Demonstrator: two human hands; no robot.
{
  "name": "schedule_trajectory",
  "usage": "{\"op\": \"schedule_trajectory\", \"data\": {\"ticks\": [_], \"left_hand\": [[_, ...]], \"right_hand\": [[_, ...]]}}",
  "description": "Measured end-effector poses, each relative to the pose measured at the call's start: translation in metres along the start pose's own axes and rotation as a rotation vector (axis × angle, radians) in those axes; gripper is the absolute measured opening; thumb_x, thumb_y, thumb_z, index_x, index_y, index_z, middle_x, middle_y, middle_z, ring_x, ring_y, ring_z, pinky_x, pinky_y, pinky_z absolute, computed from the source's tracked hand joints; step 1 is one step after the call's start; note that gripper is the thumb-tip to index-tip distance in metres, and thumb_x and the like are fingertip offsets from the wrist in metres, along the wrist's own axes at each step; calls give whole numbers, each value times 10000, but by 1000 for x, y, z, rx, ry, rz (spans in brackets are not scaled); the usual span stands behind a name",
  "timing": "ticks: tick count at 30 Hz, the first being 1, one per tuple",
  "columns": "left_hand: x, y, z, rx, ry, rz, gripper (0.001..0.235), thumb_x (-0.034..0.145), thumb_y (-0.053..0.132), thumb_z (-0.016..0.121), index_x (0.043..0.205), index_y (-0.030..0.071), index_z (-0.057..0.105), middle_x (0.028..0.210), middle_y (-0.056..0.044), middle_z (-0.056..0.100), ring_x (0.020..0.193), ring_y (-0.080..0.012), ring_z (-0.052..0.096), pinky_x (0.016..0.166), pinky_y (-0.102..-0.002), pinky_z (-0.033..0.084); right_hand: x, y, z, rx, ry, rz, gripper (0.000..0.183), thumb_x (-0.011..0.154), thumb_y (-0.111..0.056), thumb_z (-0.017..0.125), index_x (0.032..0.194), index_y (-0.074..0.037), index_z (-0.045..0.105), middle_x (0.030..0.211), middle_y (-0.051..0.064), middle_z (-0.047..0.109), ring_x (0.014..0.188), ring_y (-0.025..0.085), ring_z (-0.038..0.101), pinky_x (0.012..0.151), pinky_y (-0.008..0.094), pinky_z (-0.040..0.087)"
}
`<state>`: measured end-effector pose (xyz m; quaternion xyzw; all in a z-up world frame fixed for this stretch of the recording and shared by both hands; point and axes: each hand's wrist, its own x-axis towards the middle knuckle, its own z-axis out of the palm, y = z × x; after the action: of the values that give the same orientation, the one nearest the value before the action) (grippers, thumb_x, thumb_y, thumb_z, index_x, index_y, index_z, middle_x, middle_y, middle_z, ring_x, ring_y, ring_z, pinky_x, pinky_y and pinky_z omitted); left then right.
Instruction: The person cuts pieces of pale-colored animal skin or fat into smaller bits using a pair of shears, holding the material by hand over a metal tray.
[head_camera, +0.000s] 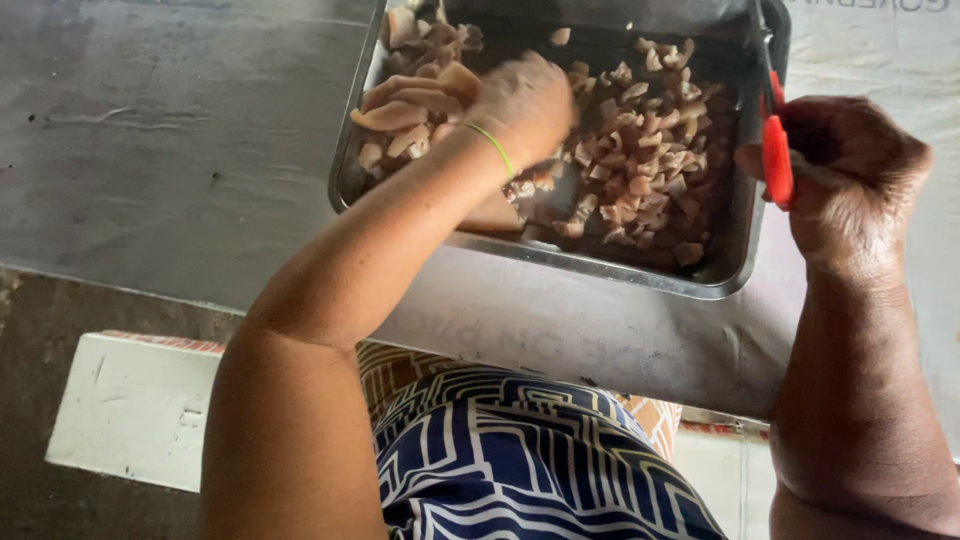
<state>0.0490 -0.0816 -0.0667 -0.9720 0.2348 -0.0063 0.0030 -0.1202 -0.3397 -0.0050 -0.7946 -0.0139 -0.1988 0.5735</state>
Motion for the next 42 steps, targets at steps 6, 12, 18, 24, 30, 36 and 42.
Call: {"op": "schedule_trajectory", "data": {"ticks": [6,12,18,24,30,36,42], "left_hand": [[-5,35,-39,70,-191,513,275,1057,183,530,1096,16,743,1156,-227,713,1039,-383,710,901,-487,576],[-79,1,-75,-167,-74,318,386,821,290,732,1019,-33,657,1132,-233,666,1116,-392,624,919,-488,511],[-114,22,-51,-202,-133,223,509,809,333,775,1094,-40,578,1077,-232,646,1007,-386,675,855,-493,565],[-75,58,-5,-535,99,324,586,907,440,777,1181,-26,551,1124,-228,629,1011,-369,704,878,-420,600],[-14,12,-30,-539,519,324,171,830,117,696,992,86,740,869,-173,753,774,-351,744,677,-463,572],[-36,-53,-50,12,303,219,317,706,388,805,760,78,767,843,-187,720,810,-381,702,704,-485,575],[-88,-59,-50,-38,131,208,249,844,309,763,818,61,766,882,-128,741,858,-316,717,720,-470,560]], "right_hand": [[2,8,-2,160,6,116,221,939,53,800,1130,68,690,951,103,726,704,118,655,638,242,551],[3,14,-7,310,11,40,288,908,138,664,1188,92,615,947,130,695,670,167,657,625,293,597],[3,22,-16,313,-64,67,143,991,132,606,1132,150,593,888,195,653,643,211,606,632,310,556],[3,30,-13,336,13,37,211,954,87,644,1157,101,591,920,152,666,692,201,648,617,310,567],[11,42,-28,294,-112,53,122,1021,-7,617,1011,113,594,854,174,627,615,229,590,596,325,524],[14,34,-23,261,-59,75,134,961,-10,594,1061,72,626,825,149,631,580,201,584,560,301,523],[11,23,-20,282,-104,79,103,975,-18,571,979,69,626,775,144,598,551,200,553,533,291,477]]}}
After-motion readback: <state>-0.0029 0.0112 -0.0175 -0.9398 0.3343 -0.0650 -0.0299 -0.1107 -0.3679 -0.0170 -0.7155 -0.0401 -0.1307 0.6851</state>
